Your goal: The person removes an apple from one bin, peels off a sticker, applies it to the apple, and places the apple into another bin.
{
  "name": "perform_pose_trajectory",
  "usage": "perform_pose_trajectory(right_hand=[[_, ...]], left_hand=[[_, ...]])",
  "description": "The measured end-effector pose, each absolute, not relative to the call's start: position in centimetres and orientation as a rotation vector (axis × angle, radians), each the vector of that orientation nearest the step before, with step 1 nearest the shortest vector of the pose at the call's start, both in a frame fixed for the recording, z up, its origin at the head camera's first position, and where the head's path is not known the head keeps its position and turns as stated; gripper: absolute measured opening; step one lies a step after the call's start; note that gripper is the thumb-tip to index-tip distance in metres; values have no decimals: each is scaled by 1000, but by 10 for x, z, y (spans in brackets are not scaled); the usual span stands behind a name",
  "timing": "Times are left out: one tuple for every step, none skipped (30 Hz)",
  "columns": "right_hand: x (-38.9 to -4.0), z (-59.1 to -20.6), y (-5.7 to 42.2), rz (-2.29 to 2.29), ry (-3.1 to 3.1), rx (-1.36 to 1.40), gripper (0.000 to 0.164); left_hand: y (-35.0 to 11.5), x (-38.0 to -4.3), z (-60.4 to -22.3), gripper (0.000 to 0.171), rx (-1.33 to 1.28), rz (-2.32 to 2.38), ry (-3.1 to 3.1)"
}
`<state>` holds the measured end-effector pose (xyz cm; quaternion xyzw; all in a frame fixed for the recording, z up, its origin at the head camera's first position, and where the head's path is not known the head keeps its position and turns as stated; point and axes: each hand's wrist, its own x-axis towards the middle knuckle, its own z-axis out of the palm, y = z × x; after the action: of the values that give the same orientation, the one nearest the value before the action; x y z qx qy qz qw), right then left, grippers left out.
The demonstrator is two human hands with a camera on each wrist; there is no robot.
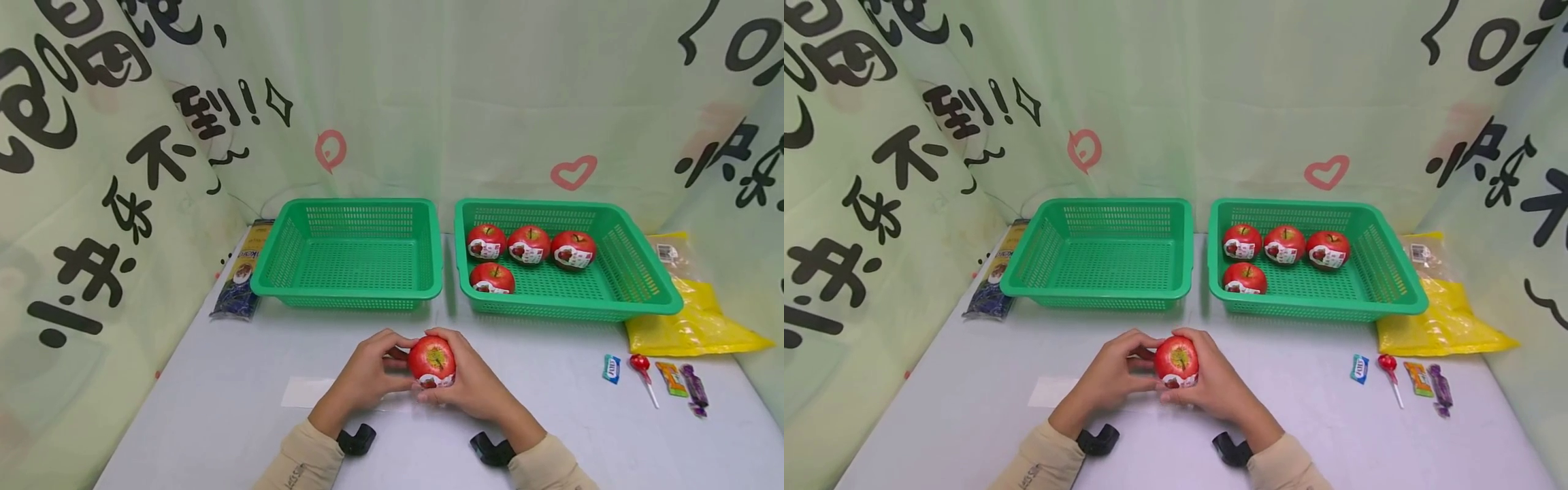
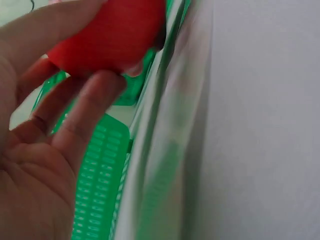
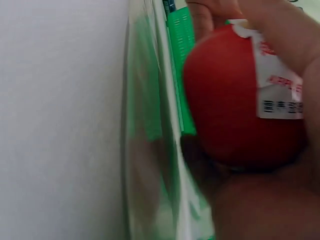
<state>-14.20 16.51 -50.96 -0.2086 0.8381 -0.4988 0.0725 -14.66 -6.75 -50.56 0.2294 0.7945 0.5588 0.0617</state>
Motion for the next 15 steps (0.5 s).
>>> perform_pose_trajectory(right_hand=[[-142, -509, 166, -1529, 2516, -639, 96], [-142, -508, 167, -1551, 2515, -650, 94], [-142, -507, 168, -1566, 2520, -656, 92], [-143, -505, 170, -1579, 2526, -663, 90], [-143, -503, 171, -1589, 2535, -666, 89], [-143, -501, 173, -1596, 2553, -660, 89], [-143, -497, 176, -1608, 2571, -645, 89], [-142, -492, 178, -1619, 2588, -630, 88], [-142, -486, 181, -1638, 2601, -603, 88], [-140, -480, 184, -1662, 2618, -588, 89], [-139, -473, 188, -1696, 2626, -572, 89], [-137, -465, 191, -1733, 2639, -564, 89], [-136, -456, 195, -1772, 2656, -566, 89], [-136, -447, 199, -1814, 2668, -578, 89], [-137, -437, 202, -1857, 2678, -592, 89]], left_hand=[[-68, -147, -505, 55, 722, 1704, 2402], [-68, -147, -504, 55, 757, 1716, 2395], [-69, -147, -503, 55, 797, 1718, 2395], [-69, -148, -502, 54, 835, 1724, 2384], [-70, -149, -500, 53, 868, 1732, 2372], [-70, -150, -499, 51, 882, 1742, 2365], [-70, -151, -498, 49, 880, 1750, 2367], [-69, -153, -498, 47, 867, 1762, 2373], [-68, -153, -496, 46, 843, 1763, 2390], [-65, -153, -495, 45, 808, 1753, 2413], [-61, -152, -493, 45, 768, 1723, 2446], [-54, -153, -492, 45, 729, 1681, 2479], [-45, -153, -489, 48, 697, 1641, 2495], [-34, -153, -486, 53, 665, 1610, 2489], [-22, -155, -483, 58, 624, 1594, 2466]])
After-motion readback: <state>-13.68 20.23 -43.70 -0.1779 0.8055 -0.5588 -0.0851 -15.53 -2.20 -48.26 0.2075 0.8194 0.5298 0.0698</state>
